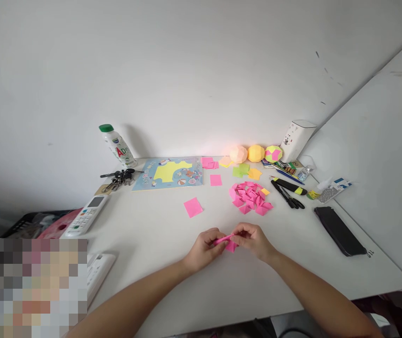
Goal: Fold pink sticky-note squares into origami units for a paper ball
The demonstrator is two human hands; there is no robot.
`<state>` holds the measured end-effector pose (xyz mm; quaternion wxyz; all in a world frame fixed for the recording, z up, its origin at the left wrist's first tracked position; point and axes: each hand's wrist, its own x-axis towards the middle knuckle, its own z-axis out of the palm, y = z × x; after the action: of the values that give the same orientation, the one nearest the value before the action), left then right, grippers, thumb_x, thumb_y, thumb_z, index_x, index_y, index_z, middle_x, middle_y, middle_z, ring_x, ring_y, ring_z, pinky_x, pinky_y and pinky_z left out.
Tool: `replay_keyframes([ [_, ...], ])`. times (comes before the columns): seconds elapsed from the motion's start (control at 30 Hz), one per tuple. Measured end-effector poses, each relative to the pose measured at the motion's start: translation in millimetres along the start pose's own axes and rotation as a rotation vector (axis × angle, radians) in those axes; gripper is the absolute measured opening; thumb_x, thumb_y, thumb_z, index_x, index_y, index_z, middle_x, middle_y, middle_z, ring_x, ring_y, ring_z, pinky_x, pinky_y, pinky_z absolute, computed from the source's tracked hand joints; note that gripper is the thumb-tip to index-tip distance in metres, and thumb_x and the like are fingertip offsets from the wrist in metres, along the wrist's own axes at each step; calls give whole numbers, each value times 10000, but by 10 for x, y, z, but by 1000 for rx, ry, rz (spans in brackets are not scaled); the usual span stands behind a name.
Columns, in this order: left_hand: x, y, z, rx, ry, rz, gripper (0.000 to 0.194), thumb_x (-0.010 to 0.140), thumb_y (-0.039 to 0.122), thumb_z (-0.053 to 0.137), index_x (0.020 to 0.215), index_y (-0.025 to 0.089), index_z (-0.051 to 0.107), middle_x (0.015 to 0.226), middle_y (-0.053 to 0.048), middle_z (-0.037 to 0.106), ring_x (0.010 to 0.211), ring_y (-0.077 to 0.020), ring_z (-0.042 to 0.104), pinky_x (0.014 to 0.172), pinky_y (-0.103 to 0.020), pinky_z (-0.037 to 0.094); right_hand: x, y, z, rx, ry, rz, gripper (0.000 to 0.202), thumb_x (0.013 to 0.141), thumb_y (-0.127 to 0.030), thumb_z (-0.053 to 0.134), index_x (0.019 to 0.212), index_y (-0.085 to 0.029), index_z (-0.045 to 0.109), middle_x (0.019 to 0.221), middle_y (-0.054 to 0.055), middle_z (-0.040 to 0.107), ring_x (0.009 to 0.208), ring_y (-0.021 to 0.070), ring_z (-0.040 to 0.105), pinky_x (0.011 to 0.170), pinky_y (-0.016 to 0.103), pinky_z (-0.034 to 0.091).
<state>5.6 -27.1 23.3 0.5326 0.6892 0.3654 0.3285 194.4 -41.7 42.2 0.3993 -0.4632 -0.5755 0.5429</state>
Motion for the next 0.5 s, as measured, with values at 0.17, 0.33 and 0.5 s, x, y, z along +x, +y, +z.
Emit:
replay_keyframes([
  [0.17,2,11,-1,-3,-7,-12,258,815,362,522,744,145,642,638,2,470,567,-96,430,541,-227,364,-15,-18,4,-28,-4,-20,203,750,-356,652,709,-160,619,649,-3,546,604,121,502,570,240,447],
  [0.33,5,19,-5,-3,-2,-8,256,809,362,529,714,145,627,630,1,473,566,-97,434,539,-228,366,-13,-4,2,-66,5,-50,213,751,-360,647,686,-159,630,648,2,552,594,121,490,560,245,431],
  [0.5,8,20,-3,-43,3,-49,262,803,357,534,670,138,590,623,7,472,557,-92,433,532,-225,362,-14,15,-3,-72,9,-60,220,754,-358,645,662,-160,623,639,-1,544,586,120,483,548,246,412],
])
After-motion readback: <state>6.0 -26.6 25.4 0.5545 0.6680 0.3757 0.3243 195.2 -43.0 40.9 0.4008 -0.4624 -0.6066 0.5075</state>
